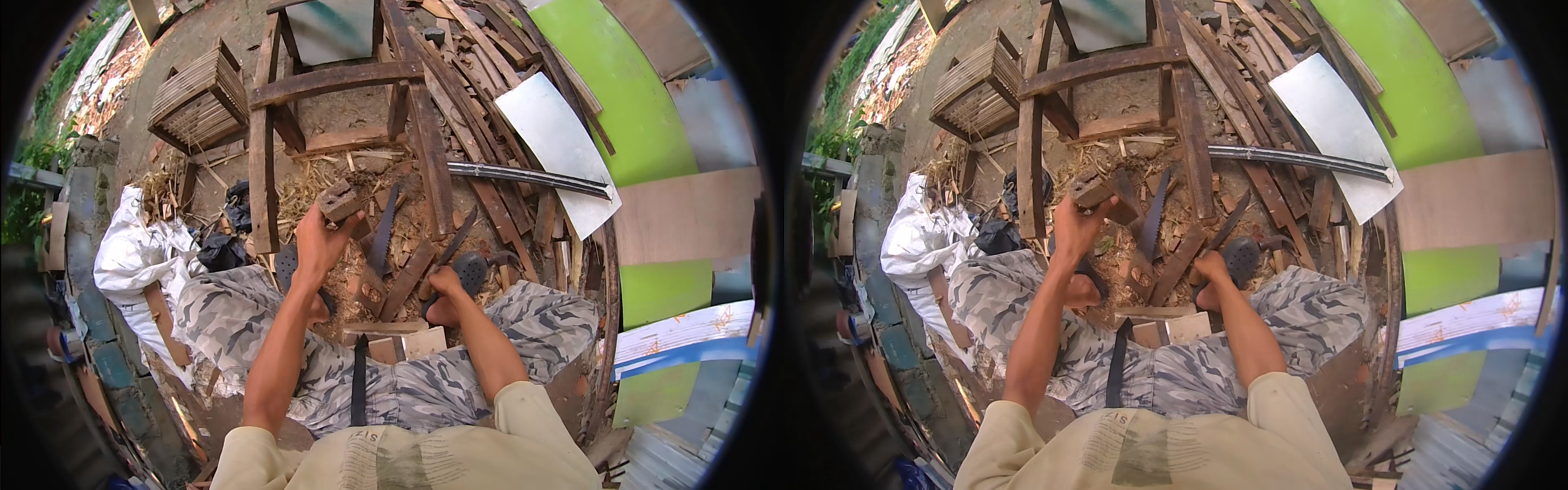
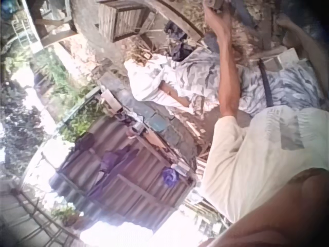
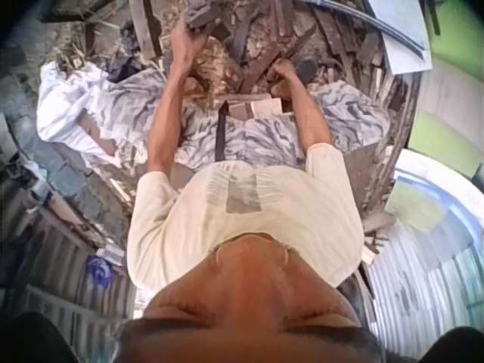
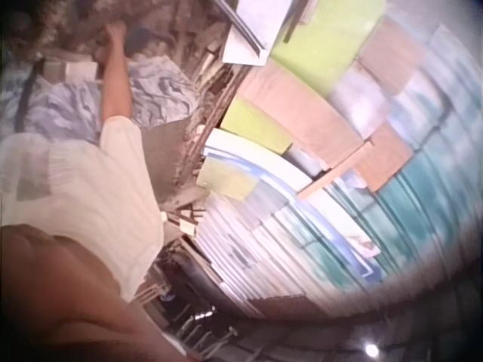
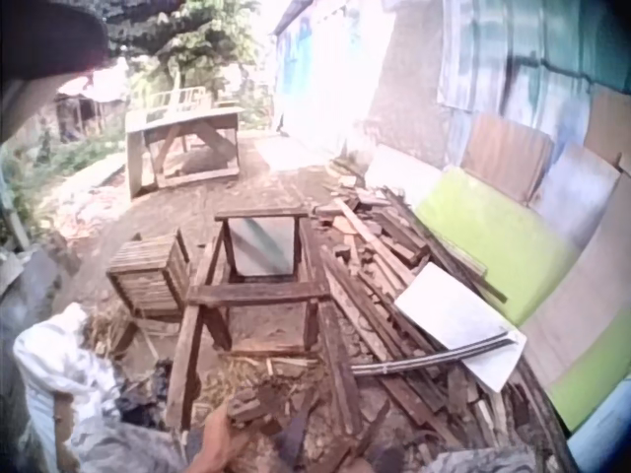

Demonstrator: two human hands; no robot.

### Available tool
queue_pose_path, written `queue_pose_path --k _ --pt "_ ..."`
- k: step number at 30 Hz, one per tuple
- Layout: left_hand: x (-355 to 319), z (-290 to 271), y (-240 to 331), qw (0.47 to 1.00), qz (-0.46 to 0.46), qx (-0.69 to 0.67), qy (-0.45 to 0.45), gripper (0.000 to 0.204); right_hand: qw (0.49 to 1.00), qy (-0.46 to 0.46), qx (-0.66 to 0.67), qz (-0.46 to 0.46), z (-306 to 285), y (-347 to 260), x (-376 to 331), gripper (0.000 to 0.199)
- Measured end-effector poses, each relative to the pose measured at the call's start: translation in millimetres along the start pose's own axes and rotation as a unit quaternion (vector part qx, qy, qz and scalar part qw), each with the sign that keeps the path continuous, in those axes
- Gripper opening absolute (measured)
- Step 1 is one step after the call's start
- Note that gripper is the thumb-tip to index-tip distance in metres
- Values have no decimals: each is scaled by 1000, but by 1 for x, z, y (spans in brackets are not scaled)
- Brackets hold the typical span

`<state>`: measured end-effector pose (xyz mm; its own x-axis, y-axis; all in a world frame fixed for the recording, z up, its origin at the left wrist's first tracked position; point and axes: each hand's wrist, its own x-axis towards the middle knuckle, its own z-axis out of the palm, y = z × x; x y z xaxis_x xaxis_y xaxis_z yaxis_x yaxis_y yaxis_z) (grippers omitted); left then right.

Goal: The person sits on the ground and uses a hammer and metal bar to adjust and secure joints on a wooden frame. They repeatedly tap and pry at the frame, then inspect the metal bar and hammer.

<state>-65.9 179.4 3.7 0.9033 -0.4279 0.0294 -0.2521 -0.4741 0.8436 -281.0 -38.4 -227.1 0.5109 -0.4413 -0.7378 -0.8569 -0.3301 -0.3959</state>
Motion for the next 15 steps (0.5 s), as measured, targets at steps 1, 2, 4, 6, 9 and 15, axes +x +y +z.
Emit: queue_pose_path --k 1,2,4,6,9,15 --pt "2 4 -4 1000 3 5 -5 44 1000 1 0 22 9 19 12 26" --pt "4 6 -3 1000 -9 -13 -24 42 999 2 -1 45 17 36 23 27" --pt "3 7 -19 999 -21 -18 -39 41 995 -15 46 88 29 28 30 31" --pt "1 7 -37 997 -43 -51 -48 45 978 -37 147 146 35 18 27 43" --pt "12 3 -54 993 -38 -76 -85 48 957 35 223 184 46 14 32 52" --pt "23 5 -57 989 -75 -62 -113 50 970 44 161 176 53 26 52 66"
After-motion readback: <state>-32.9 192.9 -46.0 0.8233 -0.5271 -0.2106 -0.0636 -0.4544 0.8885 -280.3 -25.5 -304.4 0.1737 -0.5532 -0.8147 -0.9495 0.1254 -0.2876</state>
